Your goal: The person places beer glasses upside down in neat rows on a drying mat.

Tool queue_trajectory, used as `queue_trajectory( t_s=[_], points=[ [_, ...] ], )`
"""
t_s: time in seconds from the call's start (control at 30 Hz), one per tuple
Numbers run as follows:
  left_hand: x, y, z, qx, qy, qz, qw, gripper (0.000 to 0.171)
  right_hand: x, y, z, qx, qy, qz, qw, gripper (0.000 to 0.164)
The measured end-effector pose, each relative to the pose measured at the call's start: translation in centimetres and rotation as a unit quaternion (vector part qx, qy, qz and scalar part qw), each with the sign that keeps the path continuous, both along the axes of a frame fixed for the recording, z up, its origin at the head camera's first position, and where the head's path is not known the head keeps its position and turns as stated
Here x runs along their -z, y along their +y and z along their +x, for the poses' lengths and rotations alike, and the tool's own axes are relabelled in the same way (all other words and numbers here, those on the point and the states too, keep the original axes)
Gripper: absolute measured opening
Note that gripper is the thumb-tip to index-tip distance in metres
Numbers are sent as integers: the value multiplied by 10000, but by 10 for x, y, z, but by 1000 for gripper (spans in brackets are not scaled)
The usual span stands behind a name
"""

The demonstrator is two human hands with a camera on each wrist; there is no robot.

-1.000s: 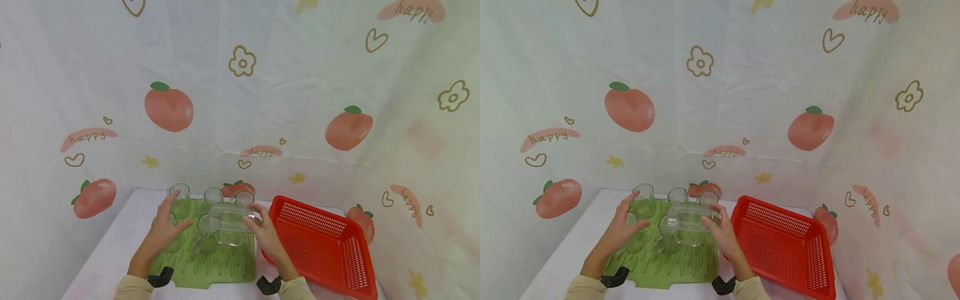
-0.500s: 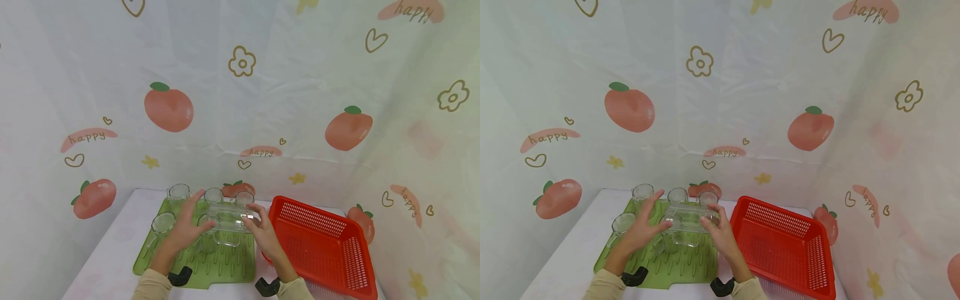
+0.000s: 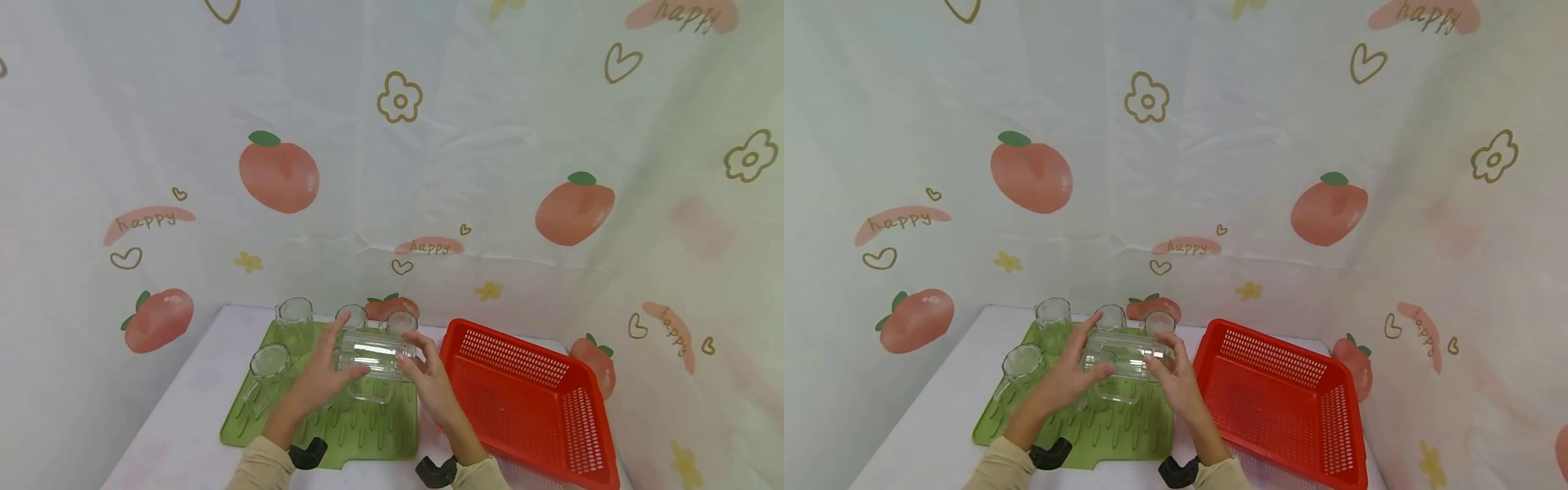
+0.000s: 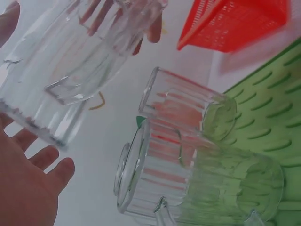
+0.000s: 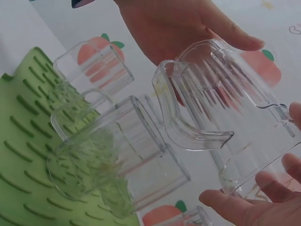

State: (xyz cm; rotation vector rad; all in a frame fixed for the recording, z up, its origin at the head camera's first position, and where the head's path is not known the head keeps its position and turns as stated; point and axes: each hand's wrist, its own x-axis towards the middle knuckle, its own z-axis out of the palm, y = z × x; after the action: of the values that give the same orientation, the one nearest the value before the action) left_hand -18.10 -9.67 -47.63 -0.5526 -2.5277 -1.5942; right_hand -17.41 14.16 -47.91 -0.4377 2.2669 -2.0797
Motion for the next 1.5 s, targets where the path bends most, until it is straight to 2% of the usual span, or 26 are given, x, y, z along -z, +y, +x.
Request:
queue_trajectory(
  t_s=[0.2, 0.43, 0.77, 1.07, 1.3, 1.5],
  points=[
    [-1, 5, 1, 51, 129, 141, 9998, 97, -1, -2, 3, -28, 51, 46, 10000, 49],
    [-2, 9, 2, 267, 277, 557, 9977, 92, -1, -4, 3, -56, -21, 87, 9999, 49],
    [2, 17, -2, 273, 625, 731, 9950, 88, -2, -3, 5, 37, -23, 406, 9992, 50],
    [-4, 17, -2, 280, 404, 466, 9977, 60, 1, -2, 0, 64, -96, 813, 9966, 54],
    [-9, 18, -5, 326, 454, 297, 9980, 60, 0, 1, -1, 280, -80, 1044, 9941, 57],
    [-11, 19, -6, 191, 474, 63, 9987, 65, -3, 7, -2, 318, 2, 1268, 9914, 57]
  ],
)
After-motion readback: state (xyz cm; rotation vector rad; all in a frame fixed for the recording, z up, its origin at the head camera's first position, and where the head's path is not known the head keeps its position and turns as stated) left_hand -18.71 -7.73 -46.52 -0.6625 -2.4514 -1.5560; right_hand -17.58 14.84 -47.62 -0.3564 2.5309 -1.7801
